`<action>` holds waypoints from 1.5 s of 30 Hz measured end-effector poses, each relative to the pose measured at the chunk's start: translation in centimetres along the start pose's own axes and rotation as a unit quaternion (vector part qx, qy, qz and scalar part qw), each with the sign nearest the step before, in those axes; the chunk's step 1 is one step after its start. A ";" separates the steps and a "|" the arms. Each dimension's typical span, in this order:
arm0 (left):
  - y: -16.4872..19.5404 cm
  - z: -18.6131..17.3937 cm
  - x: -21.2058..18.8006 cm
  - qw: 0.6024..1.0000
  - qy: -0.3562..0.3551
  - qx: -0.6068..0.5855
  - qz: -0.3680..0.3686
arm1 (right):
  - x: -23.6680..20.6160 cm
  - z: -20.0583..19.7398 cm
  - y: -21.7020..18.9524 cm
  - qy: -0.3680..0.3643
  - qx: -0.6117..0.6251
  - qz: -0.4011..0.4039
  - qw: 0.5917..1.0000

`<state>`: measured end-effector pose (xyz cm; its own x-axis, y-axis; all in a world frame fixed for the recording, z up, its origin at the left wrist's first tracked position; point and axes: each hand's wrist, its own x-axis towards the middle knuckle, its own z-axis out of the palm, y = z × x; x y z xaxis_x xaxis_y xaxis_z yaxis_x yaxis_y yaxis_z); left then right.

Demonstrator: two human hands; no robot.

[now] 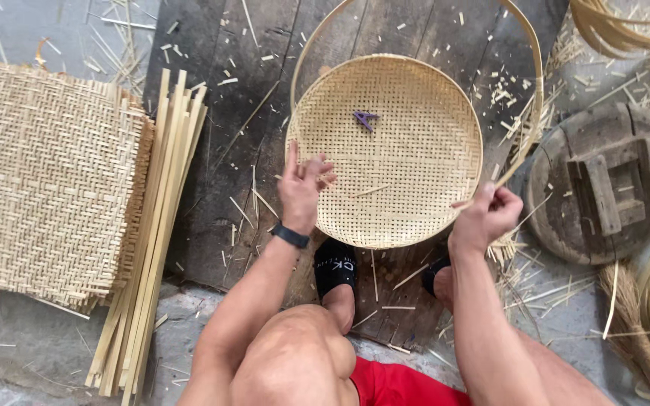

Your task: The person weaves a bamboo basket by hand, attaching a circular rim to a woven base and trimming excess material with shears. They then place a wooden form inside the basket to shape it.

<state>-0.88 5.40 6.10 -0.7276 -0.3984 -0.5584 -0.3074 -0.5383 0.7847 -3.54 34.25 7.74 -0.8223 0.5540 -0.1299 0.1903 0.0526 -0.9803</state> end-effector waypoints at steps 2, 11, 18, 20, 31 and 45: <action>0.6 -0.8 1.5 0.998 -0.022 -0.025 0.060 | -1.0 -0.2 -1.6 -0.049 0.054 -0.032 0.997; 1.7 -4.3 5.5 0.991 -0.074 -0.110 0.033 | 4.7 -3.6 -9.6 -0.212 0.150 0.000 0.966; 7.6 -2.5 2.9 0.982 -0.078 -0.171 -0.023 | 6.3 -3.1 -15.6 -0.183 -0.202 -0.324 0.906; 10.5 -1.0 1.3 0.976 -0.165 -0.133 0.049 | 5.8 -1.9 -19.3 -0.218 -0.240 -0.424 0.846; 19.6 6.4 -13.4 0.805 -0.523 0.241 0.141 | -4.2 -2.0 -31.2 -0.574 -0.334 -0.407 0.627; 15.5 9.5 -17.7 0.735 -0.547 0.383 0.119 | -5.4 -7.8 -24.9 -0.595 -0.379 -0.361 0.610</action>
<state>1.45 11.19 30.68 -0.7453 0.6474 -0.1596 -0.0422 0.1931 0.9803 0.39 36.46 34.02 -0.5602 -0.8122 -0.1628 -0.6296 0.5452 -0.5535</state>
